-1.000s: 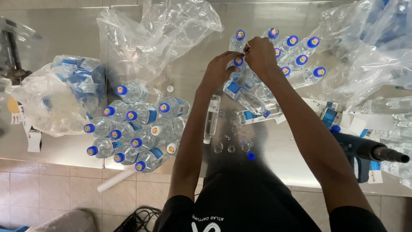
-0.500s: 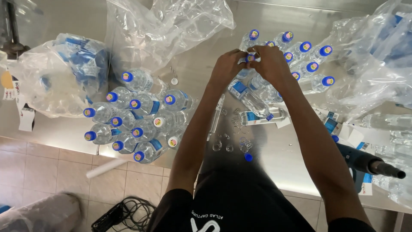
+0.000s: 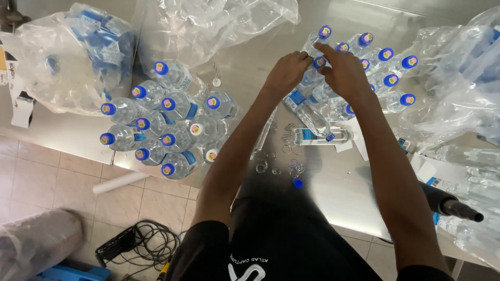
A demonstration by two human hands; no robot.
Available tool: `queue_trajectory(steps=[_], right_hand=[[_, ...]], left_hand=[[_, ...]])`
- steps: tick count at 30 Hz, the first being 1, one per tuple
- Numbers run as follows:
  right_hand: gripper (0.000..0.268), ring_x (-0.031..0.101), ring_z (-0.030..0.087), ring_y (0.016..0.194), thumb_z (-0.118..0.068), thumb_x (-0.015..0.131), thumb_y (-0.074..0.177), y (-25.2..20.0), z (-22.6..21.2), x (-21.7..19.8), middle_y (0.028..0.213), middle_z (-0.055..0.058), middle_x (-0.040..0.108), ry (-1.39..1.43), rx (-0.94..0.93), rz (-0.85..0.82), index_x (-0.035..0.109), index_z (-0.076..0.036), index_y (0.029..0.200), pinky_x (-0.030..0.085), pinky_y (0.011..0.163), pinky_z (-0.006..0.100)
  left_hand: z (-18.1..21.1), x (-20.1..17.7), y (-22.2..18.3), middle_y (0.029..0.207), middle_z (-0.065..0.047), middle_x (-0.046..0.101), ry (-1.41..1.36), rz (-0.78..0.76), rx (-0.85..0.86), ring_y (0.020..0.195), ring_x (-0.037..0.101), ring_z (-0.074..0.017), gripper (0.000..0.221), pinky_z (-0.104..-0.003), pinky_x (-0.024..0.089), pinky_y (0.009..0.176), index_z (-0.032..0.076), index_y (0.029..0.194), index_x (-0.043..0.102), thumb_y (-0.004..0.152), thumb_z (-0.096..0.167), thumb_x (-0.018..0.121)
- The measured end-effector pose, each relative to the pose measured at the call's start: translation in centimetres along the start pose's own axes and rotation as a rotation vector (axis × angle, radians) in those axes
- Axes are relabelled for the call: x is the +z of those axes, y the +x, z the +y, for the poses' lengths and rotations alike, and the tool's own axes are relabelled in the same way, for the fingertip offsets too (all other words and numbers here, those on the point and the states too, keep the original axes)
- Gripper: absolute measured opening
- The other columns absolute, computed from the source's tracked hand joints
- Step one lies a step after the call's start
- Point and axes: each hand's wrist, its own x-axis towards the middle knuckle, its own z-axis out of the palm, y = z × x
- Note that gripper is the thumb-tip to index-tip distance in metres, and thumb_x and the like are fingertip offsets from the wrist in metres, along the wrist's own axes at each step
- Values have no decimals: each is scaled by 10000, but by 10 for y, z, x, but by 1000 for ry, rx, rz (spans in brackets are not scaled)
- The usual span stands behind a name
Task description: Removing plastic safety seals from water bottle caps using scissors.
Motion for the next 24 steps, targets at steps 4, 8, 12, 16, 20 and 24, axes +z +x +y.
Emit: queue_trajectory(steps=[4, 8, 12, 16, 20, 24], right_hand=[[393, 762, 481, 934, -43, 698, 1069, -3, 17, 20, 1122, 204, 824, -112, -32, 92, 734, -79, 1459, 593, 673, 592], [373, 761, 437, 842, -82, 686, 1114, 8, 31, 31, 1017, 182, 834, -187, -72, 188, 732, -46, 1483, 569, 589, 561], [358, 745, 449, 854, -128, 715, 1130, 6, 32, 28, 1003, 201, 826, -132, -68, 164, 738, -57, 1480, 555, 614, 568], [384, 755, 483, 975, -116, 737, 1100, 6, 25, 17, 1204, 239, 804, -39, -2, 132, 742, -71, 1481, 584, 746, 606], [434, 719, 507, 1080, -71, 801, 1019, 3, 25, 17, 1300, 243, 773, -5, 19, 103, 745, -35, 1448, 562, 841, 624], [381, 731, 461, 1060, -110, 880, 988, 0, 25, 17, 1284, 234, 781, 65, 39, 115, 795, -5, 1345, 563, 833, 586]], left_hand=[[6, 15, -8, 1198, -160, 765, 73, -25, -9, 1054, 742, -325, 434, -443, 639, 914, 25, 1298, 716, 879, -36, 809], [11, 8, -15, 1089, -123, 744, 131, -5, 27, 1017, 690, -309, 384, -441, 591, 925, 47, 1166, 745, 823, -124, 737], [19, 2, -17, 1156, -156, 765, 62, -51, -99, 1064, 692, -344, 422, -471, 580, 969, 35, 1260, 749, 863, -105, 722], [17, -19, -10, 1015, -111, 740, -55, 7, -171, 920, 701, -325, 109, -490, 580, 841, 42, 1070, 759, 996, 121, 748], [12, -41, -7, 941, -108, 768, -205, 139, -340, 752, 697, -271, 105, -381, 524, 662, 83, 1025, 727, 1060, 138, 644], [7, -61, -13, 995, -114, 787, -191, 164, -561, 709, 727, -226, 187, -331, 547, 558, 102, 1218, 711, 1057, 58, 626]])
